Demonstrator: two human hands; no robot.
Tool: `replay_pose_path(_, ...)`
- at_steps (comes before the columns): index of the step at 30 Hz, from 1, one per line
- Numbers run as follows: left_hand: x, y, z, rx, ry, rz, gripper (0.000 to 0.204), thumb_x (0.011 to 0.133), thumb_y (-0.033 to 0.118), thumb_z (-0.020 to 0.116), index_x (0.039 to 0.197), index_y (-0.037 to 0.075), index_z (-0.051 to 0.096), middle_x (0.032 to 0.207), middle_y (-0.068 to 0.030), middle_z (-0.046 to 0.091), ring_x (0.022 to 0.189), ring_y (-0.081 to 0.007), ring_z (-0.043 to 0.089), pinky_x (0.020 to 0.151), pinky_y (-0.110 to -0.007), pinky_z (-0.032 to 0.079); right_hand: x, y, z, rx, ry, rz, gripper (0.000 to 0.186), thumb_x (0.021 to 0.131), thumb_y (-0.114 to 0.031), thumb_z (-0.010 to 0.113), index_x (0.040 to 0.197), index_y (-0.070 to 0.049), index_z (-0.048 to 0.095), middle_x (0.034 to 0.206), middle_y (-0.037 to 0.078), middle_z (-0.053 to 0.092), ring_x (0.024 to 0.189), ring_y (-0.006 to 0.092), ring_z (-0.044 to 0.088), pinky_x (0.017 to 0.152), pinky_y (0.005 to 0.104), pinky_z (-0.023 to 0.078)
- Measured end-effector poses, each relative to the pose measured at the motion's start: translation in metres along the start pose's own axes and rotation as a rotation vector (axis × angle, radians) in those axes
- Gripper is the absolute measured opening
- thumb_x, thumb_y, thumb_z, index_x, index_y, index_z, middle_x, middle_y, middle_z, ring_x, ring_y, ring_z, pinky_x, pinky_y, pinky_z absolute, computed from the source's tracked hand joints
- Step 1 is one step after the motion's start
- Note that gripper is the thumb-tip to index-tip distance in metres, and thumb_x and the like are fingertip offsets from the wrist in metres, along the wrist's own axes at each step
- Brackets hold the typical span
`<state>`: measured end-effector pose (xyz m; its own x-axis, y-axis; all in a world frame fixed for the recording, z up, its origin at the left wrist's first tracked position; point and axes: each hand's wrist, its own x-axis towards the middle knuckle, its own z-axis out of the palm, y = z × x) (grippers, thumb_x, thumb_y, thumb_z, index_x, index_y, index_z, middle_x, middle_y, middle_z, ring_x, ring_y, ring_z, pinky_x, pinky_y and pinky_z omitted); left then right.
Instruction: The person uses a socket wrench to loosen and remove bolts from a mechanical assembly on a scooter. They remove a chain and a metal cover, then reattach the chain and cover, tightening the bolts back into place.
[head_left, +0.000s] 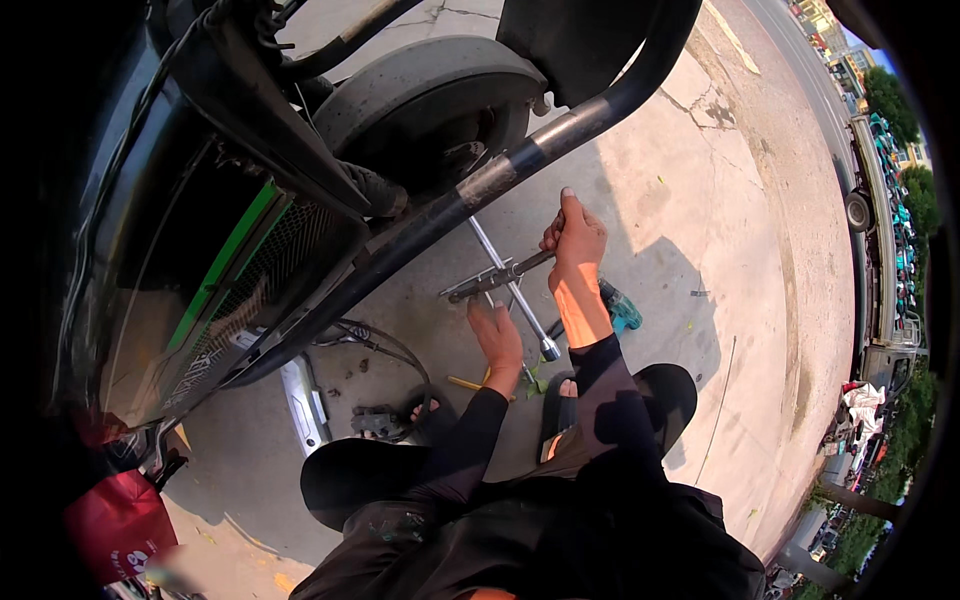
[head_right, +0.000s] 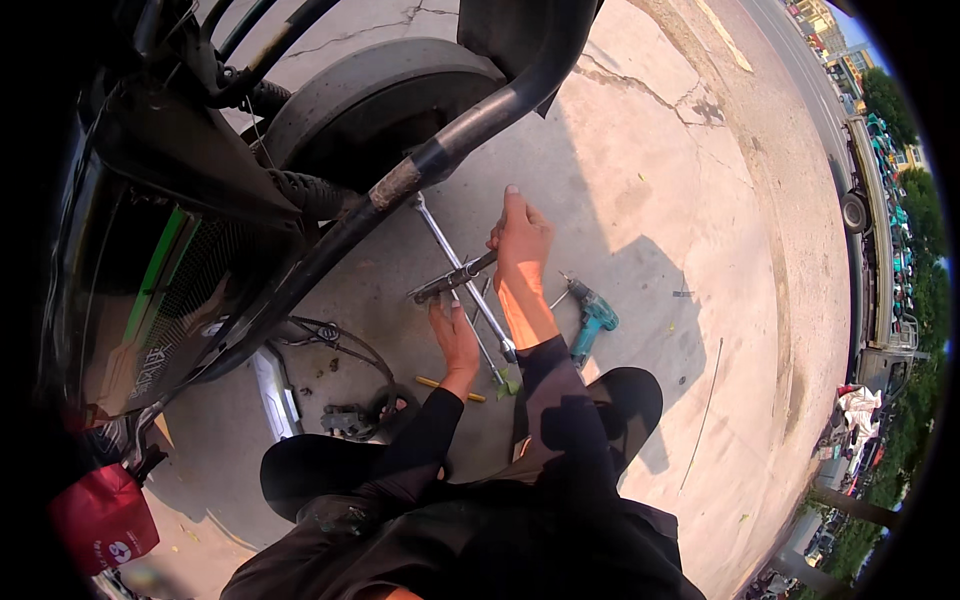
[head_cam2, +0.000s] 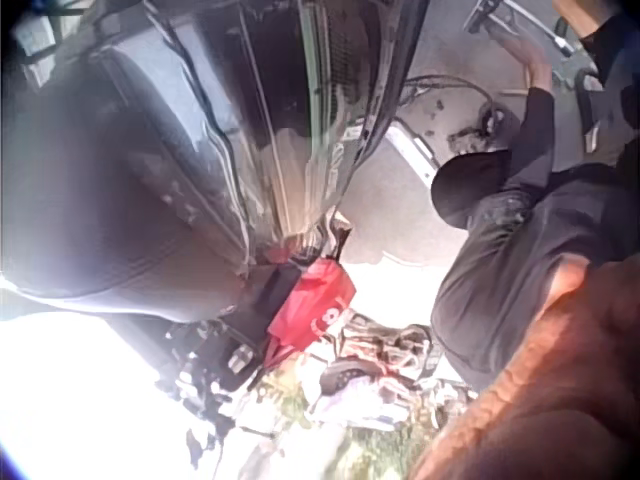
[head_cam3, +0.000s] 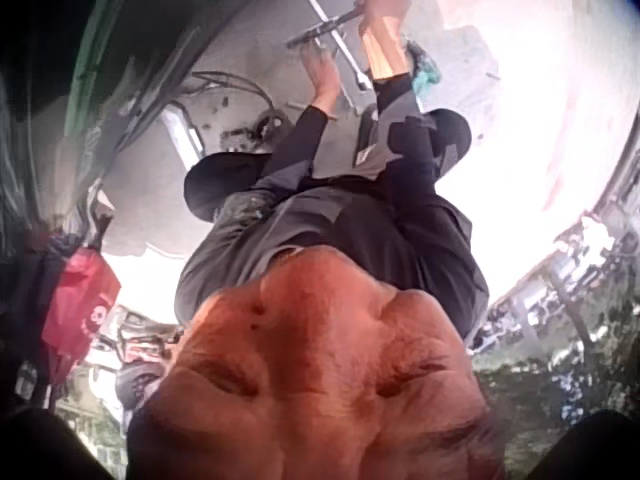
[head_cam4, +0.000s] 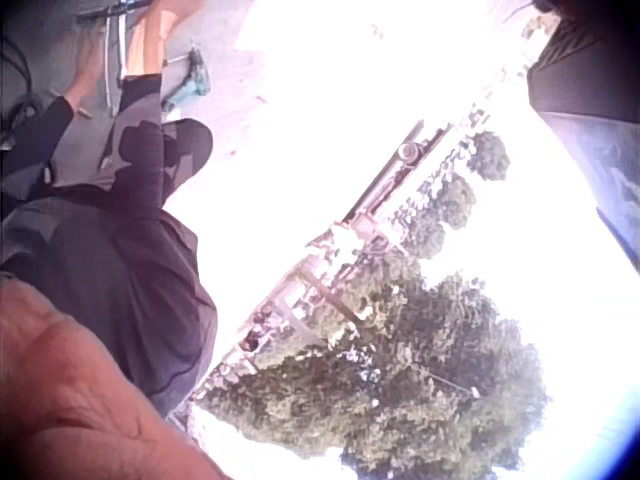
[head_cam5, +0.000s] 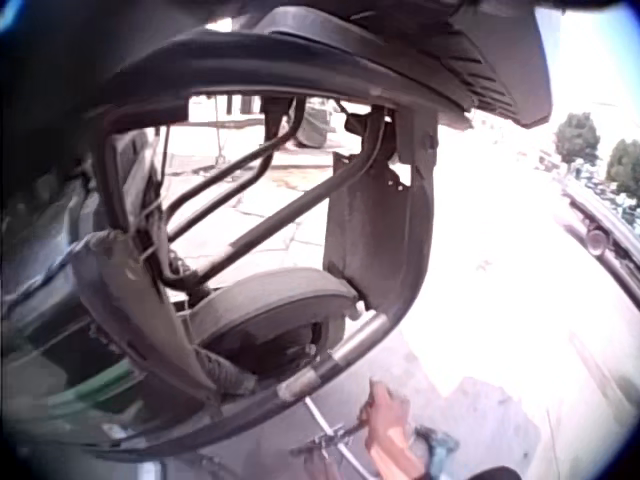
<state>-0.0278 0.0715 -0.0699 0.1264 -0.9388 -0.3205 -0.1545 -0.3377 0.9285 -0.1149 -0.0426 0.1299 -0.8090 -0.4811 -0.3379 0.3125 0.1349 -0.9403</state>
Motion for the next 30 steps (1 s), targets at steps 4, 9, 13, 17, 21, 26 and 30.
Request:
replay_pose_path(4, -0.042, 0.003, 0.009, -0.416, -0.239, -0.142, 0.035, 0.104, 0.030, 0.049, 0.111, -0.003, 0.044, 0.107, -0.0186, 0.056, 0.099, -0.0280, 0.059, 0.088, -0.041, 0.048, -0.011, 0.032, 0.026, -0.016, -0.181, -0.281, 0.046, 0.097, -0.030, 0.062, 0.061, -0.008, 0.044, 0.051, 0.001, 0.039, 0.044, 0.0120, 0.041, 0.045, 0.0323, 0.034)
replay_pose_path(9, -0.070, 0.048, 0.027, -0.526, -0.372, -0.319, 0.020, 0.101, 0.021, 0.056, 0.098, 0.004, 0.046, 0.071, -0.0021, 0.047, 0.048, -0.0092, 0.050, 0.045, -0.027, 0.045, -0.120, 0.174, 0.018, -0.965, -1.231, -0.829, 0.037, 0.085, -0.037, 0.070, 0.095, -0.001, 0.069, 0.091, 0.015, 0.069, 0.098, 0.0340, 0.064, 0.088, 0.0440, 0.049)
replay_pose_path(13, -0.043, 0.042, 0.023, -0.542, -0.307, -0.285, 0.018, 0.102, 0.021, 0.056, 0.093, 0.007, 0.047, 0.064, 0.0005, 0.046, 0.042, -0.0116, 0.048, 0.042, -0.028, 0.044, -0.119, 0.074, 0.012, -0.547, -1.282, -0.851, 0.035, 0.086, -0.021, 0.072, 0.113, -0.001, 0.065, 0.114, 0.018, 0.066, 0.113, 0.0368, 0.061, 0.097, 0.0460, 0.048)
replay_pose_path(17, -0.036, 0.023, 0.022, -0.561, -0.334, -0.272, 0.021, 0.104, 0.026, 0.051, 0.097, 0.007, 0.048, 0.065, 0.0002, 0.045, 0.044, -0.0123, 0.048, 0.042, -0.030, 0.044, 0.005, 0.045, -0.044, -0.194, 0.049, -0.730, 0.049, 0.095, -0.021, 0.058, 0.131, 0.006, 0.042, 0.137, 0.026, 0.046, 0.129, 0.0394, 0.045, 0.107, 0.0466, 0.037)
replay_pose_path(21, -0.032, 0.030, 0.027, -0.406, -0.353, -0.325, 0.022, 0.104, 0.028, 0.051, 0.103, 0.006, 0.052, 0.070, 0.0004, 0.049, 0.053, -0.0131, 0.054, 0.049, -0.032, 0.047, 0.105, 0.077, -0.073, 0.657, -0.166, 0.395, 0.056, 0.105, -0.043, 0.042, 0.127, 0.008, 0.041, 0.116, 0.022, 0.054, 0.115, 0.0338, 0.054, 0.100, 0.0416, 0.042)
replay_pose_path(26, -0.024, 0.029, 0.014, -0.494, -0.508, -0.374, 0.032, 0.104, 0.039, 0.048, 0.089, 0.011, 0.047, 0.069, -0.0030, 0.048, 0.056, -0.0163, 0.056, 0.054, -0.034, 0.049, -0.064, 0.092, 0.000, -0.213, -0.429, -0.859, 0.043, 0.094, -0.043, 0.061, 0.106, -0.002, 0.058, 0.093, 0.013, 0.060, 0.097, 0.0265, 0.059, 0.099, 0.0475, 0.040)
replay_pose_path(30, -0.030, 0.047, 0.022, -0.437, -0.404, -0.450, 0.037, 0.103, 0.042, 0.050, 0.085, 0.011, 0.044, 0.066, -0.0025, 0.045, 0.050, -0.0162, 0.053, 0.050, -0.036, 0.049, -0.118, 0.148, -0.015, -0.896, -1.800, -0.745, 0.042, 0.084, -0.034, 0.073, 0.110, 0.000, 0.066, 0.120, 0.015, 0.064, 0.117, 0.0358, 0.059, 0.102, 0.0455, 0.045)
